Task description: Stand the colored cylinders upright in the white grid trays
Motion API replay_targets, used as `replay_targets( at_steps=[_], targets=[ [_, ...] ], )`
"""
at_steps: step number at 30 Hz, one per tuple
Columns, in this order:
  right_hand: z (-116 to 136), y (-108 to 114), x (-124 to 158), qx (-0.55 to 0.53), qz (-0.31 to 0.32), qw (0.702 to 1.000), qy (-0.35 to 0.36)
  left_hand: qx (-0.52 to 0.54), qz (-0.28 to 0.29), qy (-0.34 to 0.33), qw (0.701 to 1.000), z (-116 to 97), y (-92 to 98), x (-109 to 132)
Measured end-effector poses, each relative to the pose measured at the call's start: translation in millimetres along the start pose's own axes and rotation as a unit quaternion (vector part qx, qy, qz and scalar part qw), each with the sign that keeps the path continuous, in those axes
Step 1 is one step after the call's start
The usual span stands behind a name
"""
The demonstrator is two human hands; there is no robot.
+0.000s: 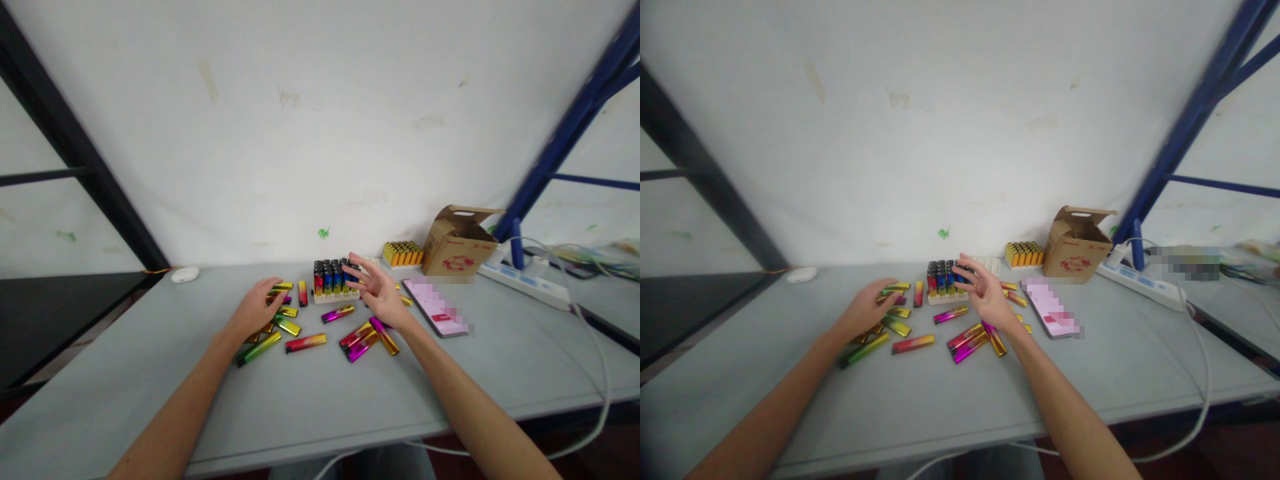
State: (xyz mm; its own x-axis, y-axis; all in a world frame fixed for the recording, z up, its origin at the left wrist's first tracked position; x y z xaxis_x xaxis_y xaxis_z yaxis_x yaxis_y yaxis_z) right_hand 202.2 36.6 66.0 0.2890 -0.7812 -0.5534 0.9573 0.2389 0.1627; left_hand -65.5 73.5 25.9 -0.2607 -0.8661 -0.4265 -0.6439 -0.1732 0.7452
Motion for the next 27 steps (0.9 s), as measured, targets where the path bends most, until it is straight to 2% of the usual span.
replay_targets(
  at_steps=[4, 7, 10, 14, 17, 21, 27],
  targets=[
    [11.4, -7.4, 5.4, 0.118, 0.035, 0.991, 0.059, 0.003, -0.013, 0.003, 1.000, 1.8, 2.5, 0.3],
    [23.0, -15.5, 11.4, 0.187, 0.070, 0.976, 0.085, 0.011, -0.049, -0.027, 0.998, -11.8, 8.0, 2.0],
    [29.7, -23.5, 15.7, 0.163, 0.095, 0.978, 0.086, 0.041, -0.082, -0.106, 0.990, -49.7, 8.4, 6.9],
    [32.8, -34.0, 19.1, 0.085, 0.105, 0.988, 0.076, 0.102, -0.065, -0.230, 0.966, -111.2, -8.4, 16.4],
    [34.3, -42.9, 21.4, 0.036, 0.114, 0.991, 0.067, 0.142, -0.039, -0.278, 0.949, -135.8, -21.5, 21.0],
    [33.6, -51.4, 22.8, -0.021, 0.114, 0.992, 0.056, 0.186, -0.056, -0.261, 0.946, -135.1, -23.4, 21.7],
    [19.3, -49.3, 17.1, -0.143, 0.051, 0.988, 0.000, 0.158, -0.106, -0.283, 0.940, -134.3, -20.0, 26.3]
  ],
)
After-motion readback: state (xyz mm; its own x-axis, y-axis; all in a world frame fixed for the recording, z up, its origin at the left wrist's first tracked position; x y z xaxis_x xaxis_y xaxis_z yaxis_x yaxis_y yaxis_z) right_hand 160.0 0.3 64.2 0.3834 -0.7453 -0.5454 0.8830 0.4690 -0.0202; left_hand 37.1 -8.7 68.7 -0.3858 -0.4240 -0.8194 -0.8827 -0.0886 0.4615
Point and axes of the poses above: each hand's wrist, its own x-axis away from the middle knuckle, its own y-axis out of the back of the hand, z = x × y, the point moved 6 cm from there along -x, towards the middle knuckle, and after that the axes turned 12 degrees about x, right-handed, at the moved point
